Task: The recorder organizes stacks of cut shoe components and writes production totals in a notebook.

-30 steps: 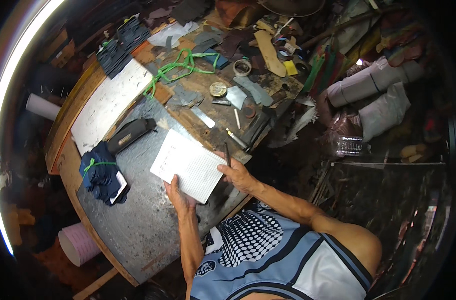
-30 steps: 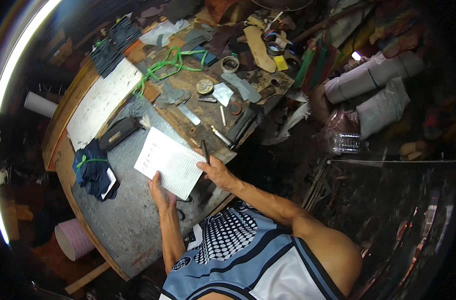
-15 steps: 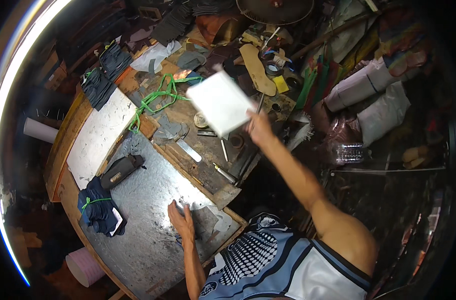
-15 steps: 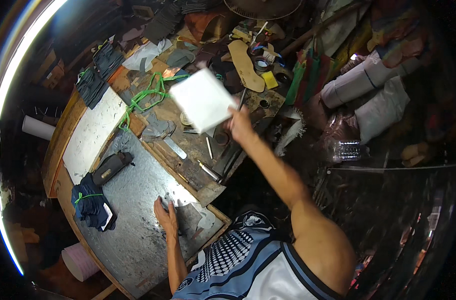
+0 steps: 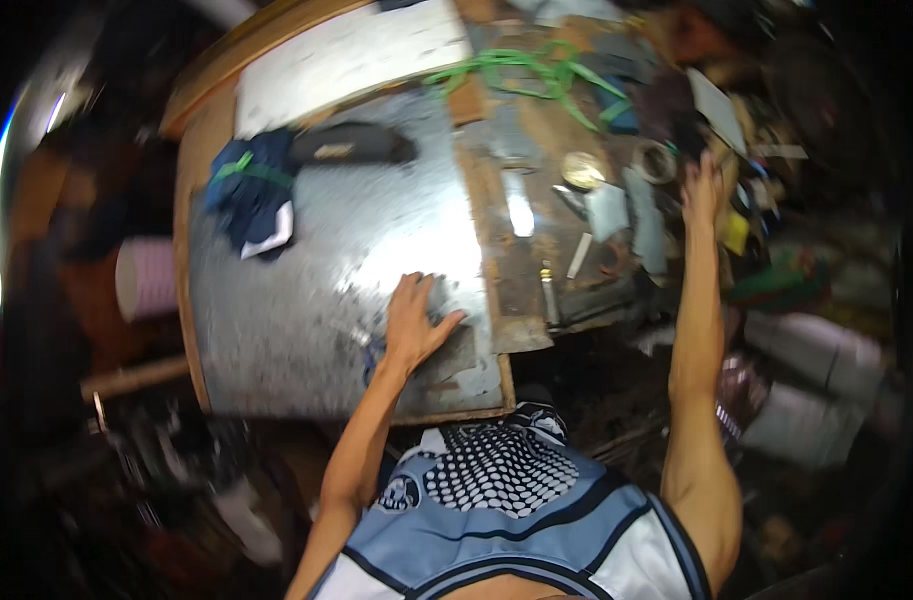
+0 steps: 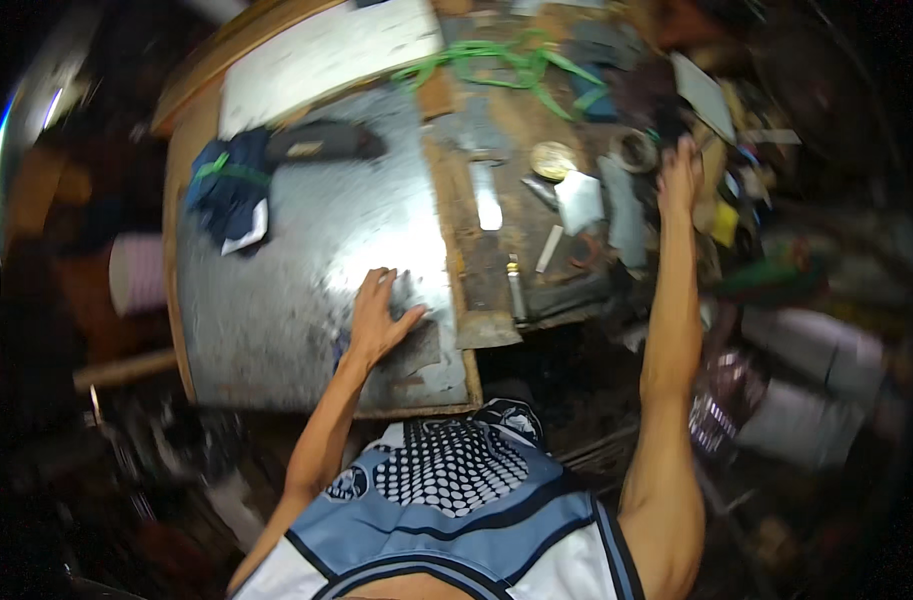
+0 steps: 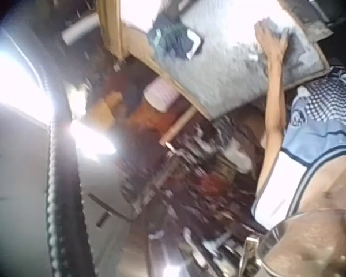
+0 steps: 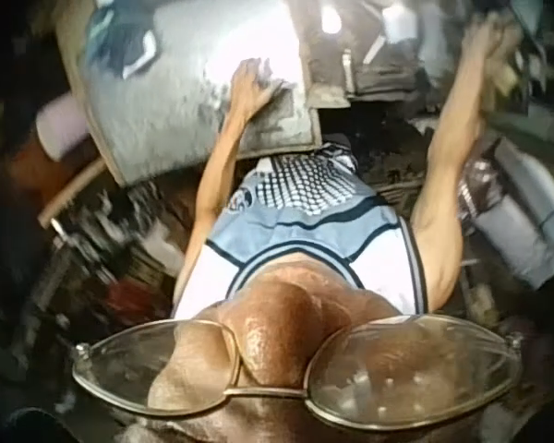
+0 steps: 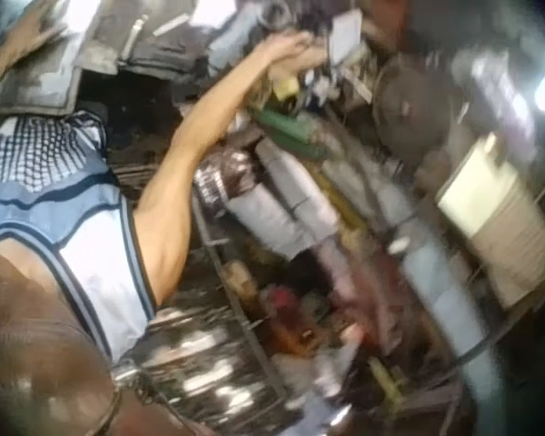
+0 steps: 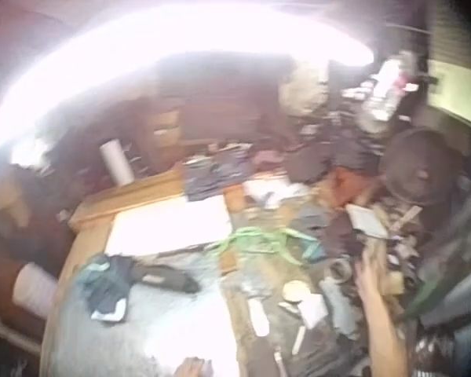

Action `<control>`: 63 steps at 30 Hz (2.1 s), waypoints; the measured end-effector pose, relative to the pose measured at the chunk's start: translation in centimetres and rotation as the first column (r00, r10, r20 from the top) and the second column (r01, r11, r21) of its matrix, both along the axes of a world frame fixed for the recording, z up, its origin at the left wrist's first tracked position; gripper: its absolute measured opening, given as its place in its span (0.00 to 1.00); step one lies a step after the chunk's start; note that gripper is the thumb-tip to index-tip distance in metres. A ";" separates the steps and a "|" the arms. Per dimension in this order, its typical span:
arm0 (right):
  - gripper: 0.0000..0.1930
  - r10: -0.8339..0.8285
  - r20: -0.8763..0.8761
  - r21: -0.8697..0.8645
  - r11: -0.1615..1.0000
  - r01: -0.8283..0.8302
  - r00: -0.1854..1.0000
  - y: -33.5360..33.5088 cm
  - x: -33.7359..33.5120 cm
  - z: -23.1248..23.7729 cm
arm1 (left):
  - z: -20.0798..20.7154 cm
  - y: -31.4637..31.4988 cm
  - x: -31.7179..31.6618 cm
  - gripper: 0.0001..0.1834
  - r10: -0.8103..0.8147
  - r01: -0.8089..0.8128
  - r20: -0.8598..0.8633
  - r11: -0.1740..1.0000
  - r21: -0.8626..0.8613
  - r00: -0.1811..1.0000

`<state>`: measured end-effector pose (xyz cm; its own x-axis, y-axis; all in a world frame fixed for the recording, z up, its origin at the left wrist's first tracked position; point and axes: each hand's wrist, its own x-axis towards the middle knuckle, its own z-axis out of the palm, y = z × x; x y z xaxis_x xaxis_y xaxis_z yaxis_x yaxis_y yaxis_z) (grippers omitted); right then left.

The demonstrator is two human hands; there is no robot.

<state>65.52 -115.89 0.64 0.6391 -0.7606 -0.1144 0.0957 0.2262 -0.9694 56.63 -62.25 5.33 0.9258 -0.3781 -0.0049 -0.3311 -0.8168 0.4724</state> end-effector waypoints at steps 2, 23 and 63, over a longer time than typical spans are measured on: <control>0.25 0.128 -0.159 0.050 0.991 -0.122 0.979 8.0 -3.4 4.5 | -0.7 -1.0 -0.1 0.41 -0.003 0.003 0.003 1.000 0.006 1.000; 0.18 -0.096 -0.684 -0.725 0.209 -0.657 0.723 26.1 -6.2 1.8 | 2.3 27.6 15.9 0.30 0.637 -0.578 -0.108 0.599 -0.554 0.764; 0.37 0.789 0.025 0.591 0.483 -0.646 0.613 58.4 9.0 6.2 | 2.8 24.6 23.6 0.51 -0.059 -0.633 -0.737 0.470 -0.615 0.673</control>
